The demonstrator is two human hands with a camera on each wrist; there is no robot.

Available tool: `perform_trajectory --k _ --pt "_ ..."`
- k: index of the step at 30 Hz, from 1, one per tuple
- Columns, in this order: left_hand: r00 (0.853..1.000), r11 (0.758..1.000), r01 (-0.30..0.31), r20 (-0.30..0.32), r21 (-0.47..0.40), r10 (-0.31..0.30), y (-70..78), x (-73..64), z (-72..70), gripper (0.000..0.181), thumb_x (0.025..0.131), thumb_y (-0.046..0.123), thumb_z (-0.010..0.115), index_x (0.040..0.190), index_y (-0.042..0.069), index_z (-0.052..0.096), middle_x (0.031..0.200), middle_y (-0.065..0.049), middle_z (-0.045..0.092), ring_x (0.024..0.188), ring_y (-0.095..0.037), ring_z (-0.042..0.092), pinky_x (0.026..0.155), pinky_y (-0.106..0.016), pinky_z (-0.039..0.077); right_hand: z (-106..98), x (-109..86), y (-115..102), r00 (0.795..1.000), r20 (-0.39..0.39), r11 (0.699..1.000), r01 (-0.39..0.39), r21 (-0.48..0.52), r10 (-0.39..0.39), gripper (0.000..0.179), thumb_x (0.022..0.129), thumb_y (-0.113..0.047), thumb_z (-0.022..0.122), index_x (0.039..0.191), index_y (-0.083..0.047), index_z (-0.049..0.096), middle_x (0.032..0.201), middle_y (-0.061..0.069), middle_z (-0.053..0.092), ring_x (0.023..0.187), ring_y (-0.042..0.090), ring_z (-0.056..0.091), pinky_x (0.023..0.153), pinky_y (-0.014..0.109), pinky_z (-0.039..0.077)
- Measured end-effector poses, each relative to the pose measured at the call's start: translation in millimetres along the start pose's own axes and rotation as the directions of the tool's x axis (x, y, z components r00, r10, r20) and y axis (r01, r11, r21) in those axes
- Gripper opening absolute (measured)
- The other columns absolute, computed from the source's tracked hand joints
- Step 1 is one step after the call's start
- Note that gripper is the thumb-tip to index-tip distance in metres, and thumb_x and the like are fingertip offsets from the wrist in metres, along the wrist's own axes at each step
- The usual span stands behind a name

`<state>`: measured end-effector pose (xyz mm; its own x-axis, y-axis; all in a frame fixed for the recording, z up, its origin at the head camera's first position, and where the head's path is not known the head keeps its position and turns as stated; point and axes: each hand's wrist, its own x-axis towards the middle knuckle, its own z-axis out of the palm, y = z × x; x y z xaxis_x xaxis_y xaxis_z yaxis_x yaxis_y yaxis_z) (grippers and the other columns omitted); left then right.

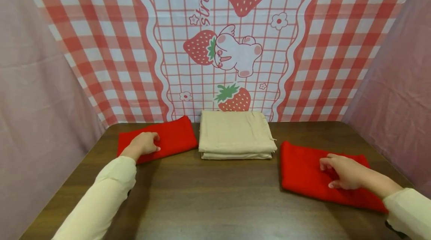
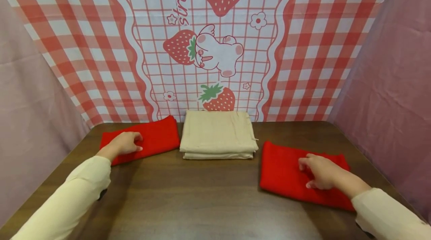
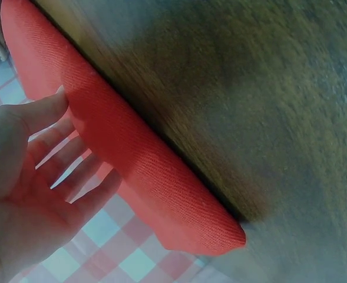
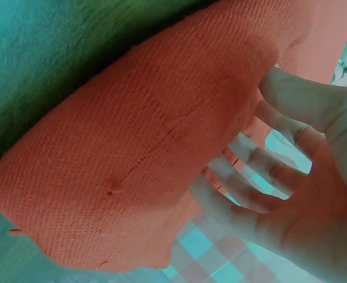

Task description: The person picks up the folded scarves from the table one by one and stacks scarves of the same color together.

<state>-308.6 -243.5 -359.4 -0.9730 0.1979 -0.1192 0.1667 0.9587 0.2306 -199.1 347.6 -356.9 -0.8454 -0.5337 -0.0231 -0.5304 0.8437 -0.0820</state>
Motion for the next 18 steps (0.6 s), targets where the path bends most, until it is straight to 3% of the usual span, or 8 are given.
perform_trajectory --k 18 --pt "1.000 1.000 -0.022 0.005 -0.006 0.022 -2.4 -1.2 -0.1 0.040 0.086 0.019 0.069 0.118 -0.001 0.060 0.122 -0.024 0.061 0.111 -0.039 0.055 0.099 -0.054 0.045 2.6 -6.2 -11.4 1.000 0.029 0.998 0.003 0.060 -0.005 0.040 0.066 -0.020 0.086 0.088 -0.019 0.052 0.081 -0.008 0.043 0.072 0.000 0.035 0.058 0.020 0.033"
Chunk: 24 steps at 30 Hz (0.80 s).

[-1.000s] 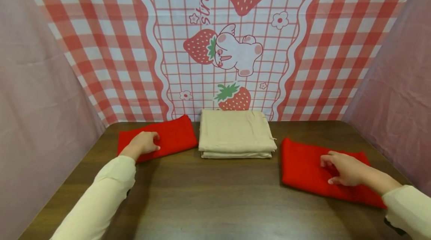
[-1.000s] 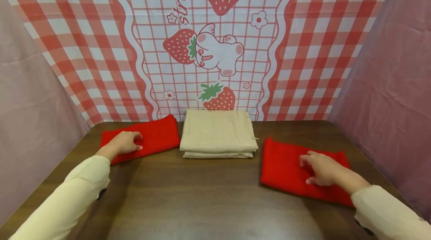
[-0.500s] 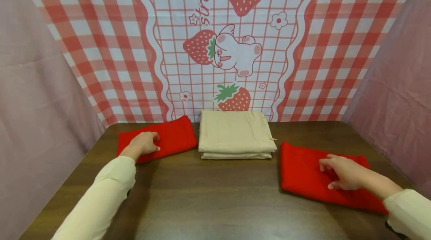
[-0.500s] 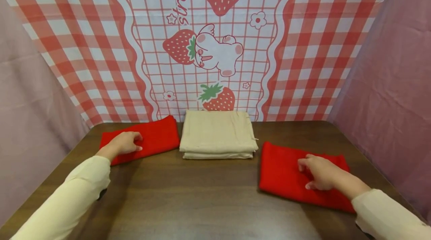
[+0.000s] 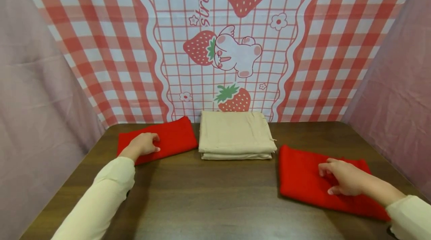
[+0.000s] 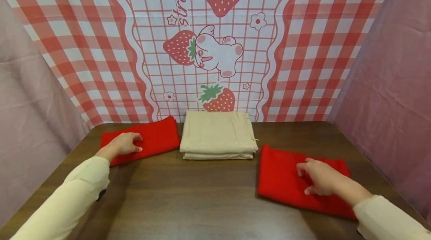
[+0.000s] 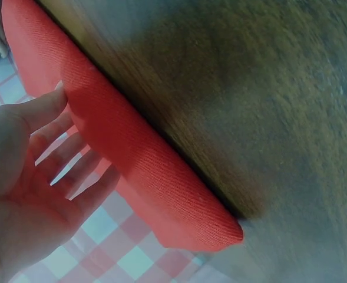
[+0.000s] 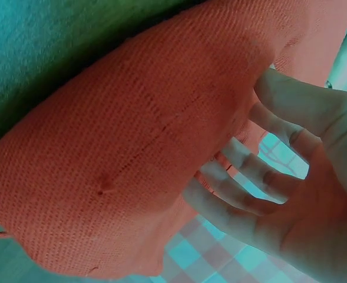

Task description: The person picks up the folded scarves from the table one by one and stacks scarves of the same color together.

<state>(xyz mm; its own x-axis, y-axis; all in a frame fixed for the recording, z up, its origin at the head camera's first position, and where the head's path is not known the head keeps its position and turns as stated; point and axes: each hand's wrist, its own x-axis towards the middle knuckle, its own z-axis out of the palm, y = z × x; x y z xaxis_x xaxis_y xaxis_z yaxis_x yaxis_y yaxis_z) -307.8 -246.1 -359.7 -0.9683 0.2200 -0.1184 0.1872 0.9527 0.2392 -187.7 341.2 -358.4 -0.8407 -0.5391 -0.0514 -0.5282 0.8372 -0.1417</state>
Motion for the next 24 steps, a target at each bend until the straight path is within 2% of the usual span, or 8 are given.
perform_trajectory --k 13,20,24 --pt "1.000 0.999 -0.024 -0.019 0.035 0.025 2.4 0.1 -0.4 0.035 0.084 0.017 0.070 0.112 -0.001 0.062 0.113 -0.023 0.065 0.106 -0.038 0.058 0.097 -0.051 0.047 1.6 -3.8 -8.2 0.999 -0.011 0.999 0.039 0.013 -0.039 0.041 0.065 -0.019 0.086 0.087 -0.019 0.052 0.081 -0.011 0.046 0.074 -0.001 0.035 0.058 0.019 0.032" --pt "1.000 0.999 -0.023 -0.016 0.028 0.024 1.6 1.6 0.7 0.034 0.085 0.017 0.069 0.112 -0.001 0.061 0.114 -0.023 0.065 0.107 -0.038 0.058 0.097 -0.051 0.047 1.4 -4.2 -11.6 0.999 -0.002 0.999 0.038 -0.002 -0.038 0.042 0.064 -0.020 0.087 0.087 -0.019 0.052 0.078 -0.012 0.045 0.077 0.004 0.042 0.059 0.020 0.034" --pt "0.999 0.999 -0.027 -0.023 0.027 0.027 1.1 2.1 0.9 0.034 0.084 0.017 0.069 0.112 -0.001 0.062 0.114 -0.023 0.065 0.106 -0.038 0.058 0.097 -0.051 0.047 0.7 -5.0 -13.7 0.999 -0.002 0.999 0.046 0.013 -0.046 0.042 0.064 -0.019 0.087 0.087 -0.019 0.051 0.077 -0.012 0.043 0.075 0.002 0.039 0.058 0.020 0.032"
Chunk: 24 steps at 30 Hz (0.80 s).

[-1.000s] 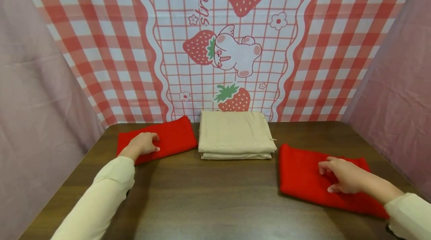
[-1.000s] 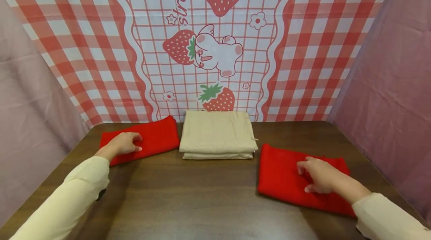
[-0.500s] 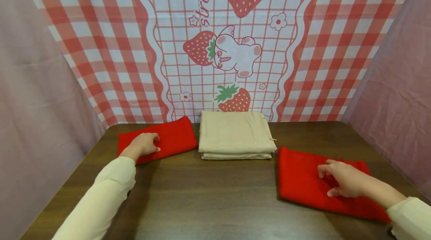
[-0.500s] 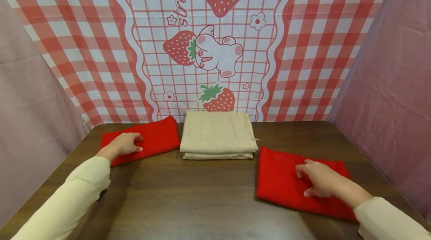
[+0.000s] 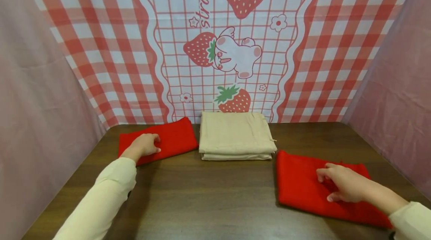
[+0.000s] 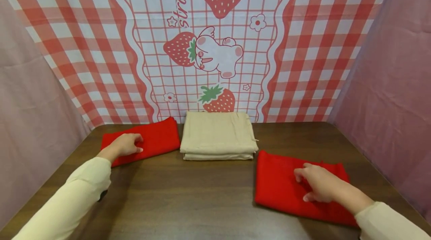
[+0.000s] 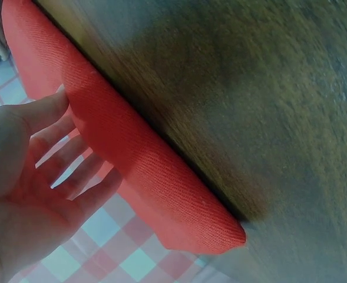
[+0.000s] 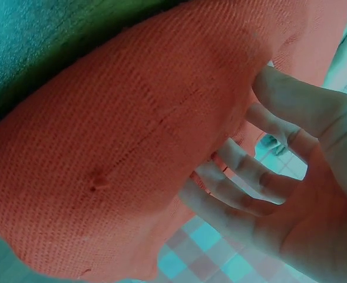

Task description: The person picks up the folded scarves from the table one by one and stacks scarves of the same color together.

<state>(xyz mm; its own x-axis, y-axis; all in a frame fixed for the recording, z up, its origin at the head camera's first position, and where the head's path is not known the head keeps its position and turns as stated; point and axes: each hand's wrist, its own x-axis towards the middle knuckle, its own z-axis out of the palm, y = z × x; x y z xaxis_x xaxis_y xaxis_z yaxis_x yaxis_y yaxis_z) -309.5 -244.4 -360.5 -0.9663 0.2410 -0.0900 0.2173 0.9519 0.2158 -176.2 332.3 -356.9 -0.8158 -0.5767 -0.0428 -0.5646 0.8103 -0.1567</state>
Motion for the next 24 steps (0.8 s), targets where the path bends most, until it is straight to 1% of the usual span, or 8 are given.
perform_trajectory --k 3,7,17,24 --pt "1.000 1.000 0.002 0.001 0.000 -0.002 0.0 -0.1 0.7 0.034 0.084 0.018 0.069 0.112 -0.001 0.062 0.114 -0.022 0.065 0.107 -0.038 0.058 0.097 -0.051 0.047 0.2 -0.7 -2.1 1.000 0.001 1.000 0.003 0.015 -0.003 0.042 0.064 -0.018 0.086 0.087 -0.018 0.051 0.079 -0.010 0.043 0.072 -0.001 0.033 0.057 0.019 0.030" --pt "1.000 1.000 0.008 0.009 -0.003 -0.008 0.2 -0.5 1.1 0.034 0.084 0.018 0.069 0.112 0.000 0.062 0.114 -0.022 0.065 0.106 -0.037 0.058 0.097 -0.051 0.047 0.3 -1.3 -5.8 1.000 0.007 1.000 0.003 0.021 -0.003 0.041 0.065 -0.016 0.086 0.087 -0.018 0.051 0.079 -0.008 0.042 0.070 -0.002 0.031 0.057 0.019 0.029" --pt "1.000 1.000 0.014 0.008 -0.014 -0.014 -1.5 -0.8 1.9 0.036 0.085 0.019 0.069 0.114 -0.001 0.062 0.116 -0.022 0.064 0.105 -0.037 0.058 0.097 -0.052 0.047 1.3 0.4 -11.0 1.000 0.004 1.000 0.022 0.001 -0.022 0.043 0.064 -0.017 0.087 0.085 -0.019 0.050 0.079 -0.009 0.043 0.071 -0.001 0.031 0.057 0.019 0.030" --pt "1.000 0.999 0.025 0.016 -0.031 -0.025 -1.6 0.4 -0.8 0.038 0.085 0.020 0.069 0.116 -0.001 0.061 0.118 -0.023 0.063 0.105 -0.036 0.056 0.098 -0.053 0.046 1.0 1.6 -11.3 0.999 0.014 0.999 0.037 0.008 -0.037 0.042 0.065 -0.016 0.086 0.086 -0.019 0.049 0.080 -0.008 0.042 0.070 -0.001 0.032 0.057 0.018 0.030"
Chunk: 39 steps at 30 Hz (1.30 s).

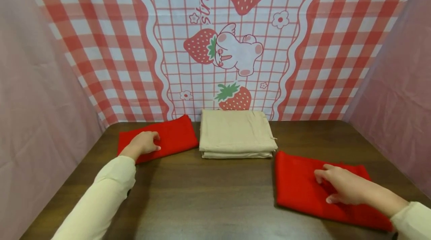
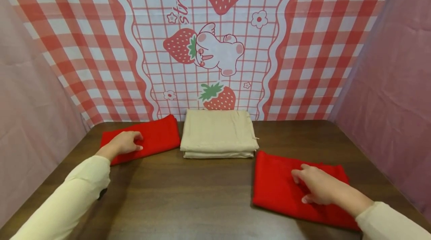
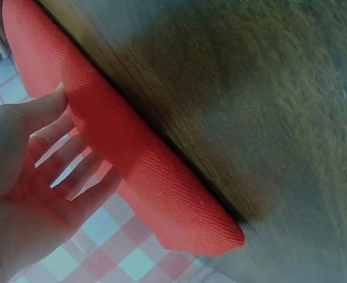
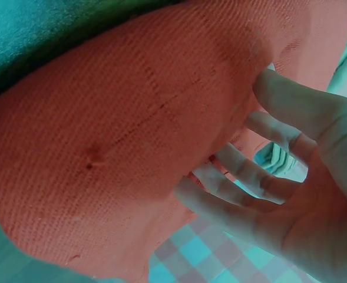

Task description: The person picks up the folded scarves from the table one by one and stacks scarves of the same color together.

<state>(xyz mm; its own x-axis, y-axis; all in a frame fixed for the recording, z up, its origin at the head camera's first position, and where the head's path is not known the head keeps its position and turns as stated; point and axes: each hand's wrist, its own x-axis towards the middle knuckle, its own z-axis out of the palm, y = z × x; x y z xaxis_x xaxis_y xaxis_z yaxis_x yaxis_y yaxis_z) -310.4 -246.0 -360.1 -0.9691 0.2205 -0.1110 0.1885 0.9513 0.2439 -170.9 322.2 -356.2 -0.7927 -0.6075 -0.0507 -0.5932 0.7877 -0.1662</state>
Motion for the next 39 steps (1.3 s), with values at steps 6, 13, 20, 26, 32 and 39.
perform_trajectory --k 6,13,20,26,32,39 --pt "1.000 1.000 0.002 0.005 0.005 -0.002 -1.1 0.9 -1.1 0.038 0.085 0.021 0.069 0.116 -0.001 0.061 0.118 -0.023 0.063 0.107 -0.037 0.057 0.098 -0.052 0.047 0.0 1.4 -0.5 1.000 -0.004 1.000 0.019 -0.010 -0.019 0.043 0.064 -0.015 0.086 0.085 -0.019 0.048 0.078 -0.008 0.040 0.069 -0.001 0.030 0.057 0.018 0.028" --pt "1.000 1.000 -0.004 0.008 0.008 0.004 0.0 2.4 -0.1 0.038 0.085 0.020 0.070 0.116 -0.001 0.061 0.119 -0.023 0.063 0.108 -0.038 0.057 0.098 -0.052 0.046 -0.4 -0.3 -1.8 1.000 0.027 1.000 0.006 -0.006 -0.006 0.044 0.064 -0.017 0.086 0.084 -0.019 0.048 0.078 -0.008 0.040 0.068 -0.002 0.030 0.057 0.018 0.028" --pt "1.000 1.000 -0.006 0.015 0.010 0.006 -1.6 2.5 -1.8 0.040 0.084 0.020 0.070 0.116 -0.001 0.061 0.119 -0.023 0.063 0.110 -0.038 0.056 0.100 -0.052 0.045 -0.5 1.6 -3.9 0.999 0.030 1.000 0.016 -0.006 -0.016 0.044 0.064 -0.017 0.086 0.084 -0.019 0.046 0.078 -0.008 0.040 0.069 -0.002 0.031 0.057 0.018 0.029" --pt "1.000 1.000 -0.008 0.017 0.010 0.008 -0.5 1.5 -4.3 0.040 0.083 0.020 0.071 0.115 -0.001 0.061 0.118 -0.023 0.063 0.108 -0.037 0.056 0.100 -0.052 0.045 1.3 0.7 -5.6 0.999 0.003 0.999 0.036 -0.011 -0.036 0.045 0.064 -0.016 0.086 0.083 -0.019 0.046 0.073 -0.009 0.036 0.069 -0.001 0.027 0.056 0.018 0.025" --pt "1.000 1.000 -0.008 0.016 0.011 0.008 0.1 1.9 -5.0 0.040 0.084 0.020 0.070 0.116 -0.001 0.061 0.120 -0.023 0.062 0.109 -0.038 0.056 0.100 -0.053 0.045 3.2 -1.0 -6.5 0.998 -0.036 0.999 0.049 -0.021 -0.050 0.043 0.063 -0.015 0.086 0.084 -0.019 0.049 0.074 -0.012 0.039 0.070 -0.003 0.029 0.057 0.017 0.028" --pt "1.000 1.000 -0.007 0.021 0.004 0.007 -1.1 0.8 -3.2 0.041 0.084 0.021 0.072 0.116 -0.001 0.061 0.121 -0.023 0.062 0.108 -0.037 0.056 0.099 -0.053 0.046 5.7 -1.7 -6.1 0.990 -0.076 0.993 0.117 -0.025 -0.119 0.043 0.063 -0.014 0.086 0.086 -0.018 0.050 0.076 -0.013 0.042 0.072 -0.004 0.030 0.057 0.016 0.029"
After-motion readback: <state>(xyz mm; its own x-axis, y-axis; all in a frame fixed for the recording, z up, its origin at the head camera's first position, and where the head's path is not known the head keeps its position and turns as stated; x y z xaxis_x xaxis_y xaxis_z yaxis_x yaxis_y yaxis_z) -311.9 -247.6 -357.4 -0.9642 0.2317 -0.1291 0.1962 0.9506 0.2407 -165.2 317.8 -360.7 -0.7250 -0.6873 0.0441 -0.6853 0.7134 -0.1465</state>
